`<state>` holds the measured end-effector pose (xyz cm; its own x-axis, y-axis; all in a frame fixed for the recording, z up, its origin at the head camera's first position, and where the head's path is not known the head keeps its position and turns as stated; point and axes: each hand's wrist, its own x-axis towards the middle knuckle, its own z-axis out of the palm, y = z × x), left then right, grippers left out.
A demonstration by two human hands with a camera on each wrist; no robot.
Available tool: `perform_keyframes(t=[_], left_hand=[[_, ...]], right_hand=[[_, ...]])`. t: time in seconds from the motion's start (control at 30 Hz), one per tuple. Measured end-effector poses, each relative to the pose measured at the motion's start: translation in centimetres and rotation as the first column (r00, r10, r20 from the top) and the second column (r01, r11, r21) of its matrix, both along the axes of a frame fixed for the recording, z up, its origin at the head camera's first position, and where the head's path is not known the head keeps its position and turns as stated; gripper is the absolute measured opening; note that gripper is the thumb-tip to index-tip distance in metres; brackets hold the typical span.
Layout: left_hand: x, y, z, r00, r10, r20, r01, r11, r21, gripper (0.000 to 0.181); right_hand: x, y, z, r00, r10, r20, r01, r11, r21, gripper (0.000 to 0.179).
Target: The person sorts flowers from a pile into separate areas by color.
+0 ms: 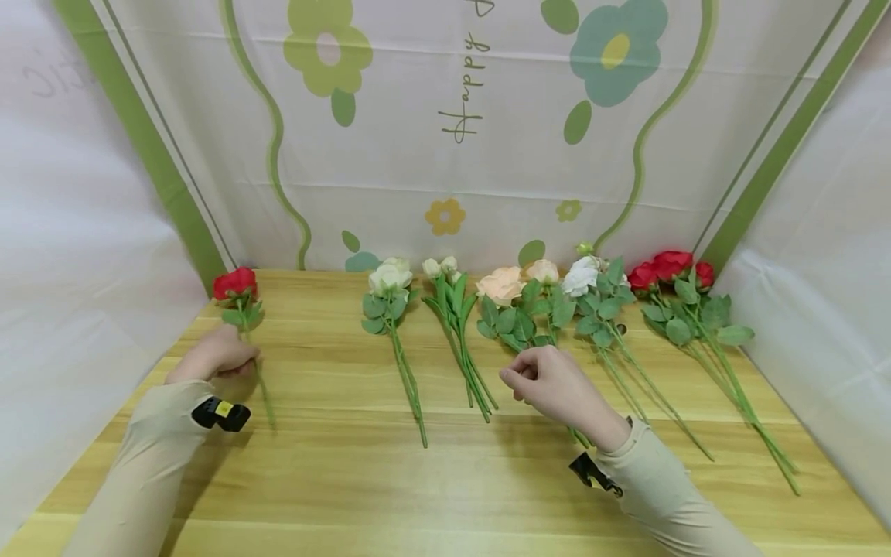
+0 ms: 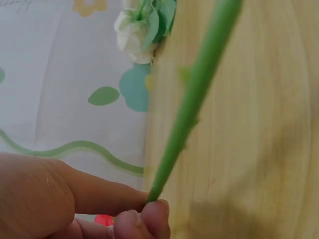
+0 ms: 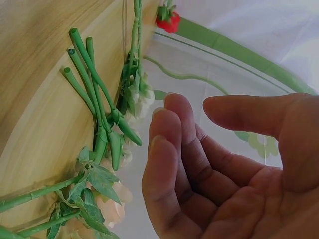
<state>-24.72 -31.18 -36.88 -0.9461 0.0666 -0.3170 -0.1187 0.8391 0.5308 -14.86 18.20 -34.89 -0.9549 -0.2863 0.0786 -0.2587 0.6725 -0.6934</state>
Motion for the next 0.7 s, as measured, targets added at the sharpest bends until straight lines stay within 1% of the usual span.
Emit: perform_keyframes(t=[0.1, 0.2, 0.33, 0.53, 0.7], left_hand=[[-0.2, 0.2, 0.2, 0.999, -0.008, -0.034, 0.008, 1.0, 0.012, 0.034], [-0.3, 0.6, 0.6, 0.998, -0.029, -0.052, 0.03, 0.999, 0.026, 0.036], [-0.2, 1.5, 1.1, 0.996, -0.049, -0.079, 0.054, 0.997, 0.06, 0.038], [0.6, 3.5, 2.1, 0.99, -0.036, -0.14, 0.053, 0.992, 0.116, 0.037], [1.4, 5.2, 2.7, 0.975, -0.041, -0.217, 0.07, 0.989, 0.13, 0.036]], right_hand=[[0.0, 0.0, 0.0, 1.0, 0.001, -0.001, -0.001, 1.0, 0.001, 0.02], [0.0, -0.1, 0.0, 1.0, 0.002, -0.001, -0.002, 1.0, 0.004, 0.019], [0.0, -0.1, -0.1, 1.0, 0.005, 0.002, -0.005, 1.0, 0.005, 0.018], [0.0, -0.1, -0.1, 1.0, 0.006, 0.004, -0.006, 1.0, -0.003, 0.017], [0.0, -0.1, -0.1, 1.0, 0.004, 0.004, -0.004, 1.0, -0.003, 0.017]])
